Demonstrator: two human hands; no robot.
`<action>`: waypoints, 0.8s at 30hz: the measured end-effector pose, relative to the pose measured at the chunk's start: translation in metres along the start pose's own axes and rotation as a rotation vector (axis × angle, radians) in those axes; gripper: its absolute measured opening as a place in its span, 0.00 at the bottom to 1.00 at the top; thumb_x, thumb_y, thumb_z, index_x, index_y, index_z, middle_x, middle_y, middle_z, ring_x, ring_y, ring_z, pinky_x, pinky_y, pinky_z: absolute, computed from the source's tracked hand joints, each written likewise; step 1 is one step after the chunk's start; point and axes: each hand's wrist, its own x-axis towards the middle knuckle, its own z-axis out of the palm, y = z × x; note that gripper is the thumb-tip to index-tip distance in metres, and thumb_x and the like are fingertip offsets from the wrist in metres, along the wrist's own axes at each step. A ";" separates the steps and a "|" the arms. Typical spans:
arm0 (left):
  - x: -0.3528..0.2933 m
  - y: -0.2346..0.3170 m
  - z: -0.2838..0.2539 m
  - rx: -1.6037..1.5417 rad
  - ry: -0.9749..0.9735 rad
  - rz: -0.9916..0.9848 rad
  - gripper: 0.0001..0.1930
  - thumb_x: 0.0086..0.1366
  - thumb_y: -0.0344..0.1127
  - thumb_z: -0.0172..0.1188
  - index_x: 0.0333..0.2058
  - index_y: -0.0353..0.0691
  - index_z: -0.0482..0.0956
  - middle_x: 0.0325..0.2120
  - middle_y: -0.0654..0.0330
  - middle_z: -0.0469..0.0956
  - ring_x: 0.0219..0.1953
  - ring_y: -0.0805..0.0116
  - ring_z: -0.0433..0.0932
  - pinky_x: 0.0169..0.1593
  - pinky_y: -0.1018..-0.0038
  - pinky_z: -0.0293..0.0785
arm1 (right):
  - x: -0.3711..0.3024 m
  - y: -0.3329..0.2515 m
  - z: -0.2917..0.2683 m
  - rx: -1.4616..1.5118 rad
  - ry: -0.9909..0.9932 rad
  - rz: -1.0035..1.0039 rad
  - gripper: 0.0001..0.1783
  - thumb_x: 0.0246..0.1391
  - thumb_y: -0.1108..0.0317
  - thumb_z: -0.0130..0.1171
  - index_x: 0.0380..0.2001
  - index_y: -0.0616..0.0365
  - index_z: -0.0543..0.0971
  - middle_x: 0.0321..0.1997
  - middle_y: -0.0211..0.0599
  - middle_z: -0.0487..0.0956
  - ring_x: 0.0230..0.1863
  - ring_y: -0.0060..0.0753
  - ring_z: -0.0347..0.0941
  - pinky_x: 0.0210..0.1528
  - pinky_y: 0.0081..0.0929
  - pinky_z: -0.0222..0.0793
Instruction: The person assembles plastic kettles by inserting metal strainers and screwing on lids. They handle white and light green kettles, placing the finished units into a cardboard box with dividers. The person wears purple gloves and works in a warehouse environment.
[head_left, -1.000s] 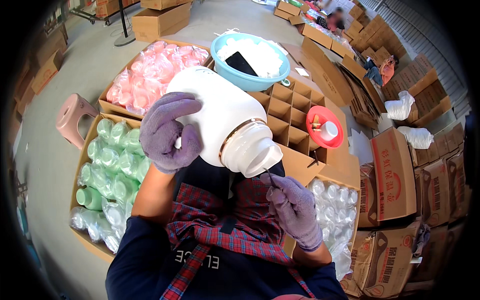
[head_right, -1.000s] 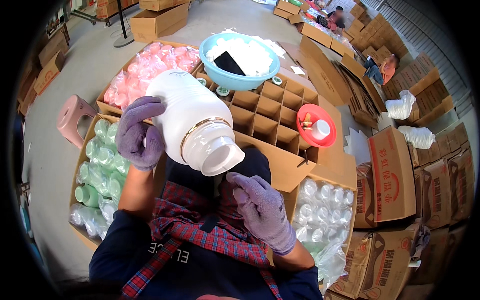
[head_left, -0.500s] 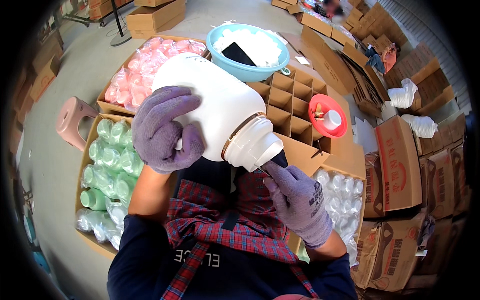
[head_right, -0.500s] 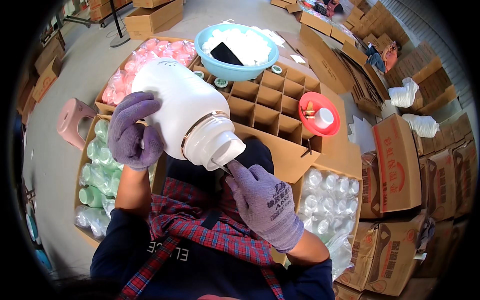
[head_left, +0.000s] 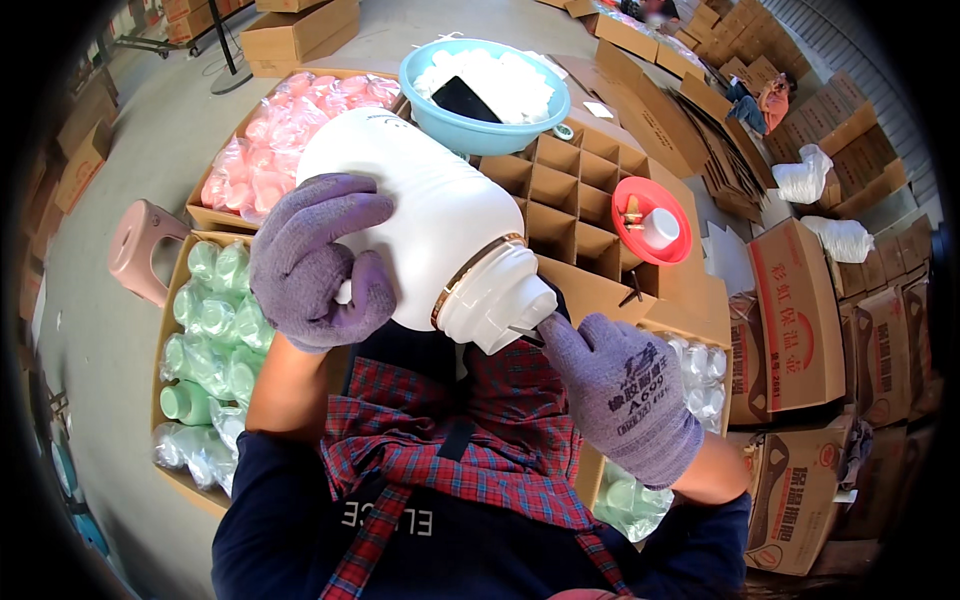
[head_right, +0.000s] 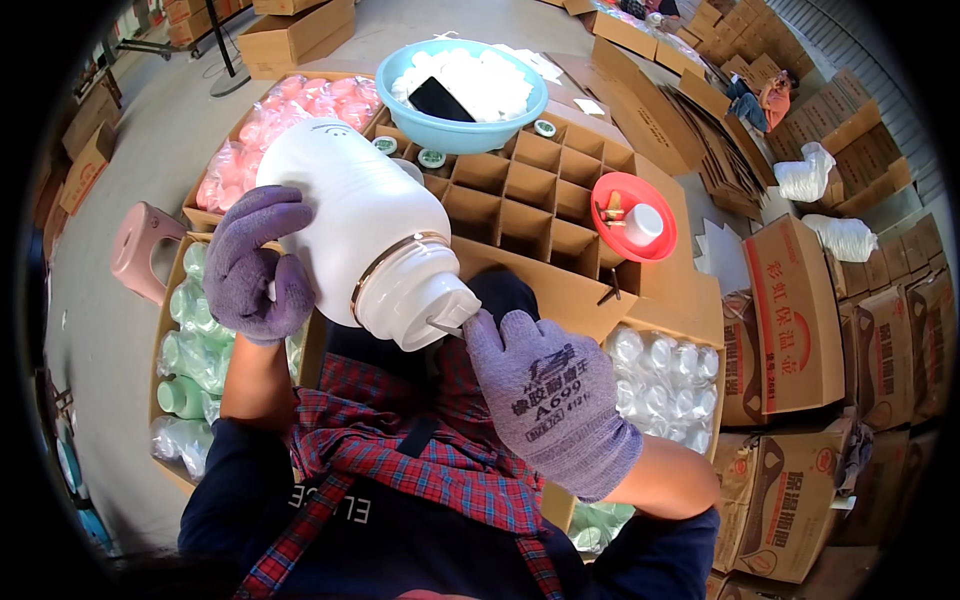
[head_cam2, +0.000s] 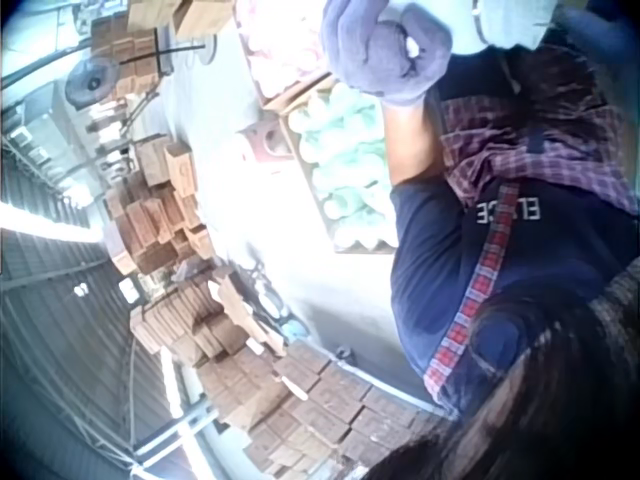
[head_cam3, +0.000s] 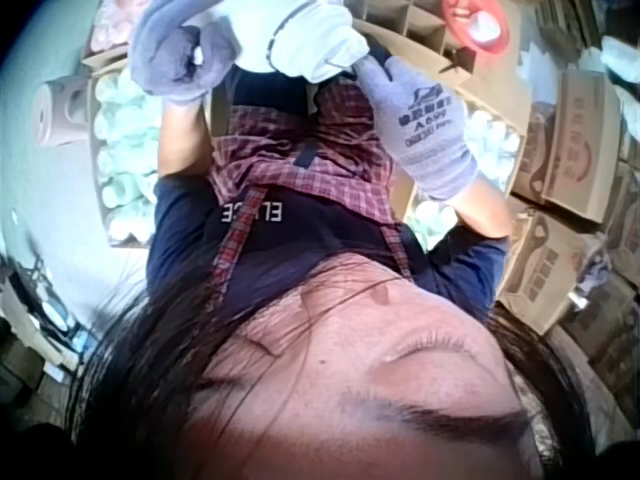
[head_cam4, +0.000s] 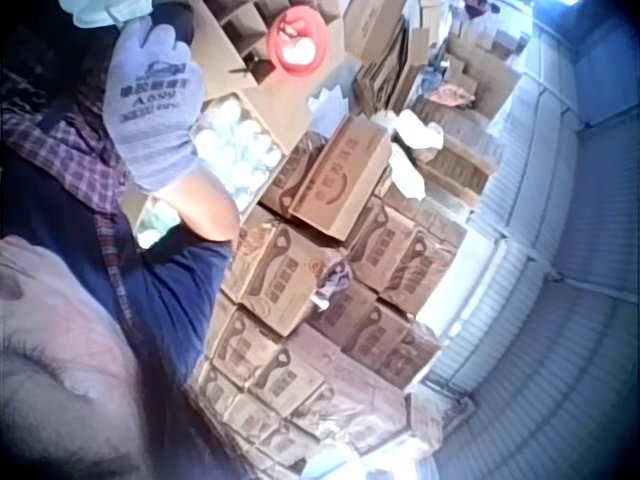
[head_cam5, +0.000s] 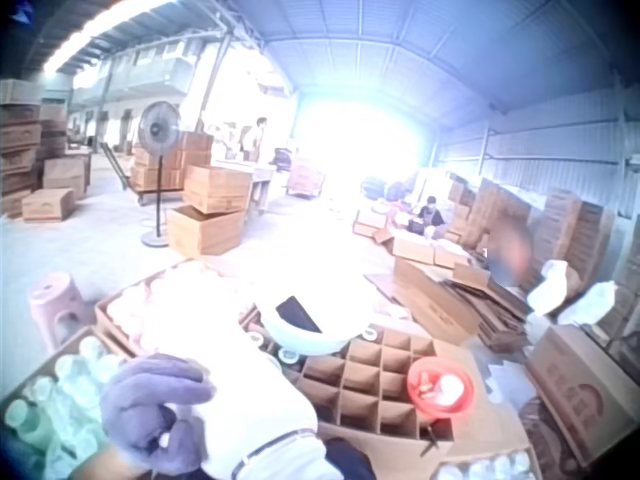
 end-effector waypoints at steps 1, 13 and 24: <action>0.001 0.001 0.000 0.001 -0.006 -0.008 0.09 0.44 0.18 0.53 0.16 0.32 0.61 0.33 0.41 0.82 0.39 0.40 0.82 0.45 0.51 0.80 | 0.000 0.001 0.000 -0.028 0.003 -0.011 0.19 0.52 0.67 0.57 0.49 0.57 0.76 0.29 0.33 0.71 0.30 0.32 0.74 0.27 0.31 0.68; 0.009 0.001 0.003 -0.008 -0.090 -0.042 0.12 0.40 0.20 0.60 0.14 0.38 0.63 0.32 0.51 0.83 0.37 0.49 0.85 0.39 0.62 0.82 | 0.003 0.009 -0.006 -0.319 0.035 -0.079 0.20 0.48 0.63 0.60 0.45 0.58 0.80 0.28 0.27 0.73 0.28 0.25 0.71 0.25 0.27 0.63; 0.007 0.001 0.005 -0.117 -0.191 -0.226 0.09 0.46 0.19 0.57 0.16 0.32 0.64 0.34 0.45 0.83 0.39 0.48 0.84 0.47 0.61 0.79 | 0.014 0.037 -0.002 -0.373 0.434 -0.267 0.25 0.42 0.65 0.63 0.47 0.57 0.84 0.30 0.29 0.71 0.29 0.30 0.69 0.27 0.29 0.63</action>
